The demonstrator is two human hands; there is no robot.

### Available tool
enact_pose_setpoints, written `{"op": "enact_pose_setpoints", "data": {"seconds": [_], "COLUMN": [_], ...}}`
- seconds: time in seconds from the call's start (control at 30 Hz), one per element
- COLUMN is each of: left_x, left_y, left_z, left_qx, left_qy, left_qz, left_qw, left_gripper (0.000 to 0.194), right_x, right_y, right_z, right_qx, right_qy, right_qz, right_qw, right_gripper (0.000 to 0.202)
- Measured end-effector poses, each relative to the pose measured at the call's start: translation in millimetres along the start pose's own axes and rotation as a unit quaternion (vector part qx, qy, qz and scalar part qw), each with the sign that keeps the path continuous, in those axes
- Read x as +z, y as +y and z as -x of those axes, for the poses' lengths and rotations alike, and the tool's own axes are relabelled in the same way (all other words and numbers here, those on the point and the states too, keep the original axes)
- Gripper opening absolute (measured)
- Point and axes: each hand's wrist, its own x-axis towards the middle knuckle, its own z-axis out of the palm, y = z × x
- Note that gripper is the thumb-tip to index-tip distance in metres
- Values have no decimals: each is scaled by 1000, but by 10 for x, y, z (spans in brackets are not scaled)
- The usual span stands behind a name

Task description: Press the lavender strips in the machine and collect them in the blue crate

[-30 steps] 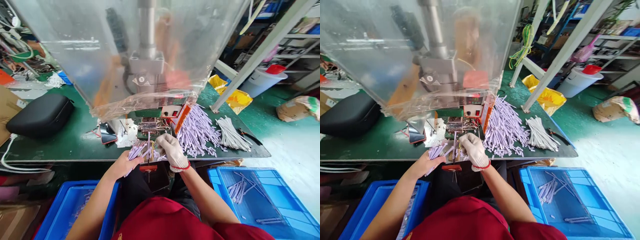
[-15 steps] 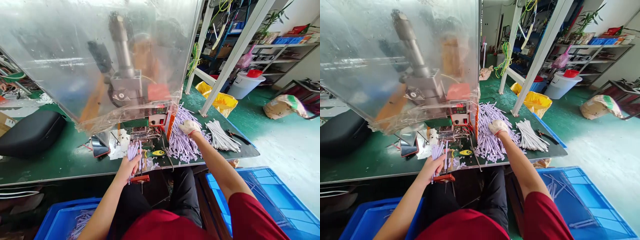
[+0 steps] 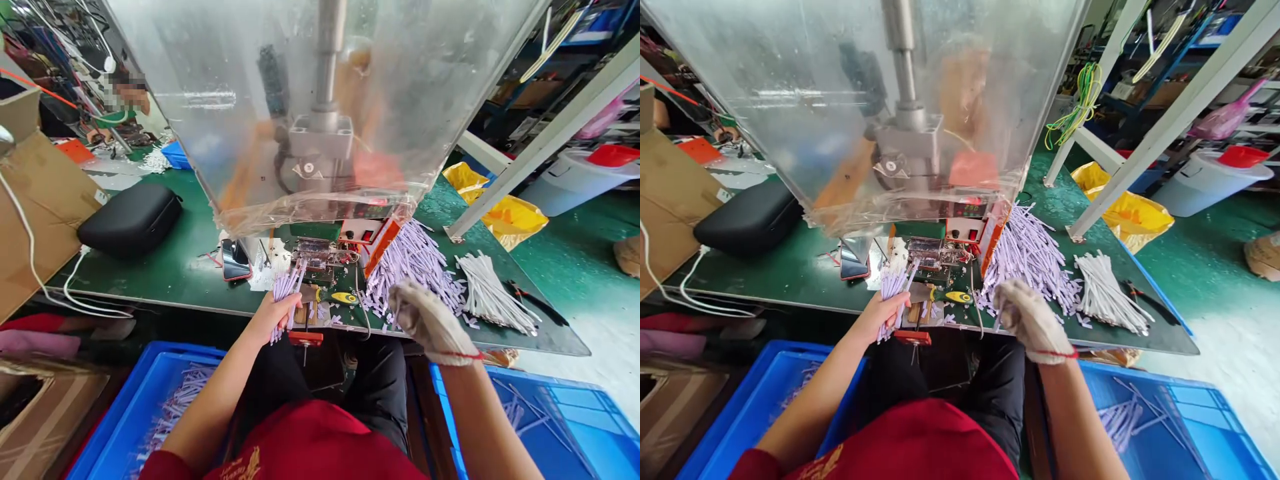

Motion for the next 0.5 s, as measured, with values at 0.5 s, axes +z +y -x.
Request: {"op": "enact_pose_setpoints", "data": {"seconds": [0.5], "left_x": [-459], "left_y": [-187], "left_z": [275], "left_qx": [-5], "left_qy": [72], "left_qz": [77], "left_qw": [994], "left_gripper": [42], "right_x": [1492], "right_y": [443], "right_z": [-455], "right_qx": [37], "right_qy": [-35], "right_qz": [-37], "right_qw": [998], "right_gripper": [34]}}
